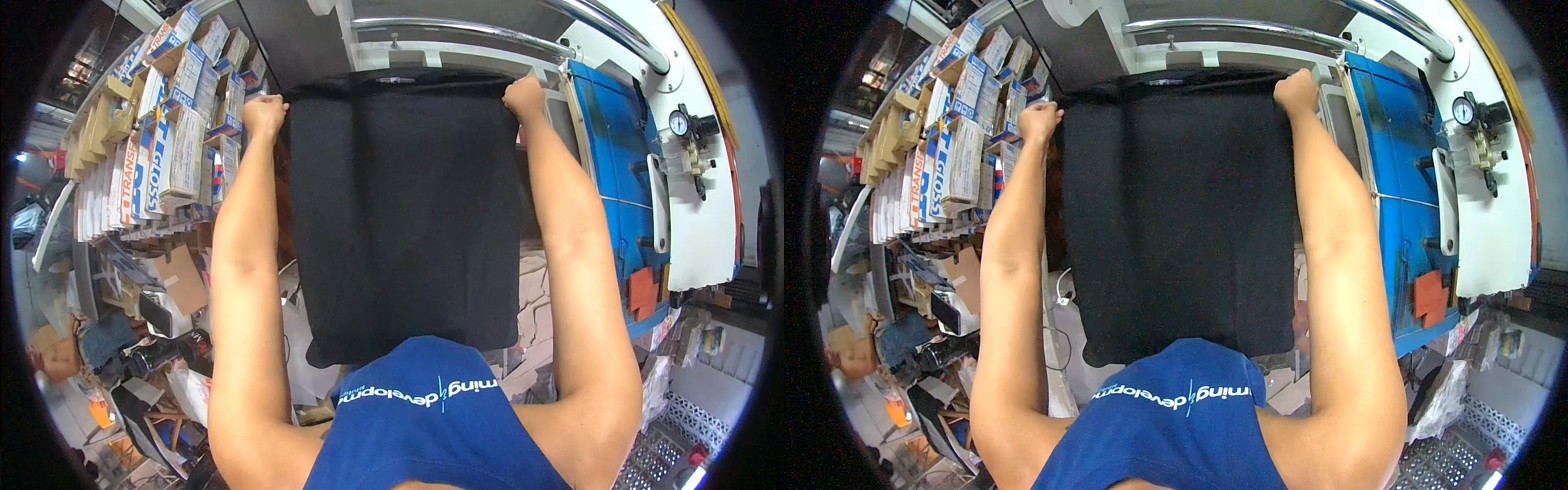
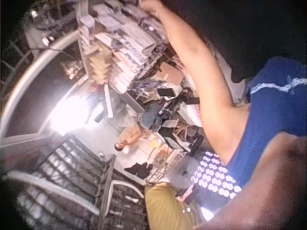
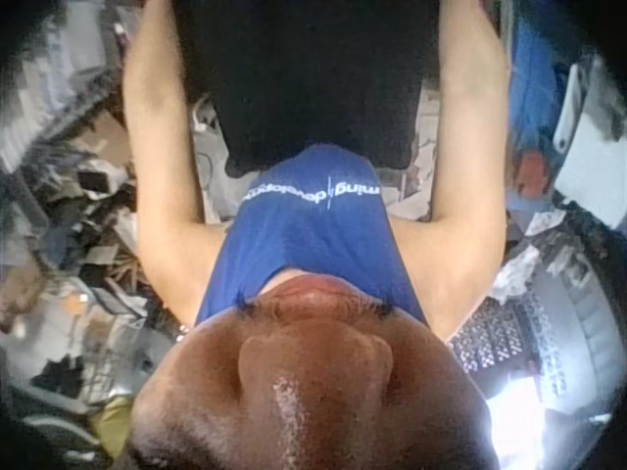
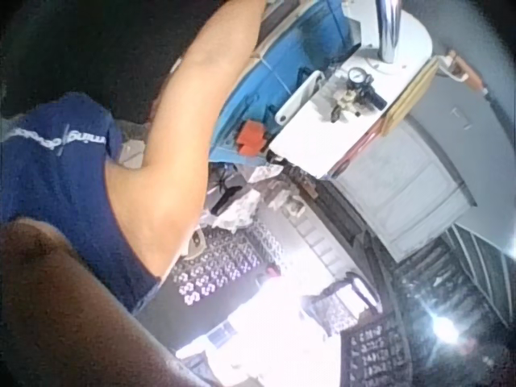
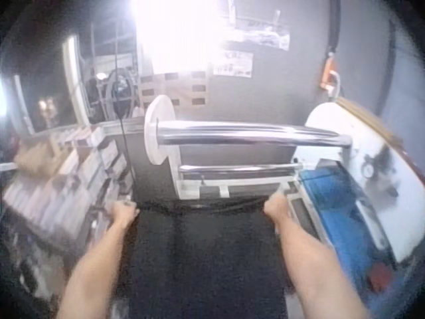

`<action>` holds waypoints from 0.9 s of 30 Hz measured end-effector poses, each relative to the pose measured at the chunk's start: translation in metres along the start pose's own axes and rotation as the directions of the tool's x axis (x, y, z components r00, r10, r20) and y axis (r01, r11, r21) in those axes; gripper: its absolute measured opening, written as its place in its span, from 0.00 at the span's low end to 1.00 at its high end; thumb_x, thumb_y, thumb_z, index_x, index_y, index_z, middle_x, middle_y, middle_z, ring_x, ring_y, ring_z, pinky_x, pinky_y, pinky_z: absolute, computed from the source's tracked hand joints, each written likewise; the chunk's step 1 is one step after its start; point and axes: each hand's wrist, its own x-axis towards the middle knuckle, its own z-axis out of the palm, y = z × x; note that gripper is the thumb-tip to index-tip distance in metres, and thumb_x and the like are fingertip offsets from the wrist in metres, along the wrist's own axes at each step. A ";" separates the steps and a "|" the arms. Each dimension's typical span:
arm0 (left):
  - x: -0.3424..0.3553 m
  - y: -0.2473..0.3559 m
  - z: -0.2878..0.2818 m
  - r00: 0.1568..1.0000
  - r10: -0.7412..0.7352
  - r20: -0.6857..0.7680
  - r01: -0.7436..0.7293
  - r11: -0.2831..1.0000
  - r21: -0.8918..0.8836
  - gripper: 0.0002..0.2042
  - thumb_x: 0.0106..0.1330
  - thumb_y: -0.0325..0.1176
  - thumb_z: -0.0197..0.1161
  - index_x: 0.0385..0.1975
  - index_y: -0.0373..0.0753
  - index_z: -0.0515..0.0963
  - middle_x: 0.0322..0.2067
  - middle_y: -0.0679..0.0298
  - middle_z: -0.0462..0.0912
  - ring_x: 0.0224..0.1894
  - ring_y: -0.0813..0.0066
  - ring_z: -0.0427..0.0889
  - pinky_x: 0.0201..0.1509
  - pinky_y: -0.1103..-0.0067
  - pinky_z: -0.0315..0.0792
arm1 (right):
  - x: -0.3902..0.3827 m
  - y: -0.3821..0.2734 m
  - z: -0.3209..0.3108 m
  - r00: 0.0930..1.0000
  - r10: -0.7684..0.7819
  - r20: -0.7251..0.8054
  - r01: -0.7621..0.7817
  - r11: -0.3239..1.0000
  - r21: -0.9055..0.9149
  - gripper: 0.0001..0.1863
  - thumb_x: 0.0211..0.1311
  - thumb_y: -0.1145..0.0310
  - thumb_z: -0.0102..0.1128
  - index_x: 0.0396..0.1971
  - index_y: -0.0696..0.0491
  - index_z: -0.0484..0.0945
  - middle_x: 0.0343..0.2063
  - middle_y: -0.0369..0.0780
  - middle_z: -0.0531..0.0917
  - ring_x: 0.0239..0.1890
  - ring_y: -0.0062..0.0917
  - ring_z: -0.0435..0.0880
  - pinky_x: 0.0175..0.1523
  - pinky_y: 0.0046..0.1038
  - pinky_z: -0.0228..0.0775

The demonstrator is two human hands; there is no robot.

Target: The person places a black t-shirt on a heat press, aligns a Ferrari graphic transfer, and operates the press to apply the design. They then remove the finished shirt and repeat the process with another t-shirt, adding a small tag before pressing.

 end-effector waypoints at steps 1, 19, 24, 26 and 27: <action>-0.006 0.004 0.003 0.981 0.189 -0.032 -0.168 0.927 0.335 0.11 0.65 0.31 0.69 0.42 0.31 0.85 0.35 0.54 0.90 0.38 0.65 0.90 0.45 0.70 0.83 | -0.015 -0.007 -0.001 0.999 -0.030 -0.021 0.029 0.997 -0.075 0.20 0.58 0.71 0.56 0.49 0.65 0.75 0.47 0.59 0.85 0.54 0.55 0.84 0.59 0.46 0.75; -0.135 0.034 0.022 0.700 0.650 0.296 -0.712 0.602 0.361 0.24 0.70 0.36 0.61 0.66 0.40 0.73 0.62 0.49 0.76 0.68 0.47 0.71 0.74 0.59 0.61 | -0.159 -0.047 -0.011 0.929 -0.348 0.127 0.371 0.867 -0.333 0.35 0.74 0.43 0.50 0.73 0.45 0.65 0.73 0.51 0.64 0.76 0.48 0.59 0.76 0.56 0.48; -0.285 -0.092 -0.077 0.961 0.205 0.187 -0.220 0.973 0.067 0.31 0.75 0.48 0.59 0.70 0.35 0.65 0.55 0.53 0.81 0.56 0.59 0.79 0.65 0.65 0.68 | -0.311 0.083 -0.080 0.968 -0.123 0.220 0.103 0.990 0.099 0.35 0.77 0.47 0.49 0.72 0.56 0.64 0.62 0.59 0.74 0.65 0.52 0.73 0.70 0.42 0.64; -0.325 -0.127 -0.124 0.761 -0.301 0.575 0.529 0.800 -0.282 0.33 0.73 0.56 0.63 0.65 0.33 0.70 0.45 0.62 0.85 0.42 0.71 0.82 0.54 0.73 0.75 | -0.359 0.119 -0.100 0.951 0.067 0.301 -0.090 0.994 0.062 0.33 0.75 0.45 0.52 0.64 0.59 0.72 0.48 0.56 0.84 0.51 0.49 0.84 0.60 0.37 0.72; -0.336 -0.138 -0.144 0.638 -0.409 0.653 0.663 0.723 -0.195 0.26 0.74 0.51 0.63 0.59 0.34 0.76 0.45 0.64 0.85 0.42 0.74 0.82 0.51 0.76 0.76 | -0.374 0.135 -0.113 0.921 0.099 0.377 -0.141 0.986 0.084 0.34 0.74 0.42 0.54 0.59 0.61 0.77 0.40 0.54 0.87 0.43 0.47 0.86 0.55 0.36 0.75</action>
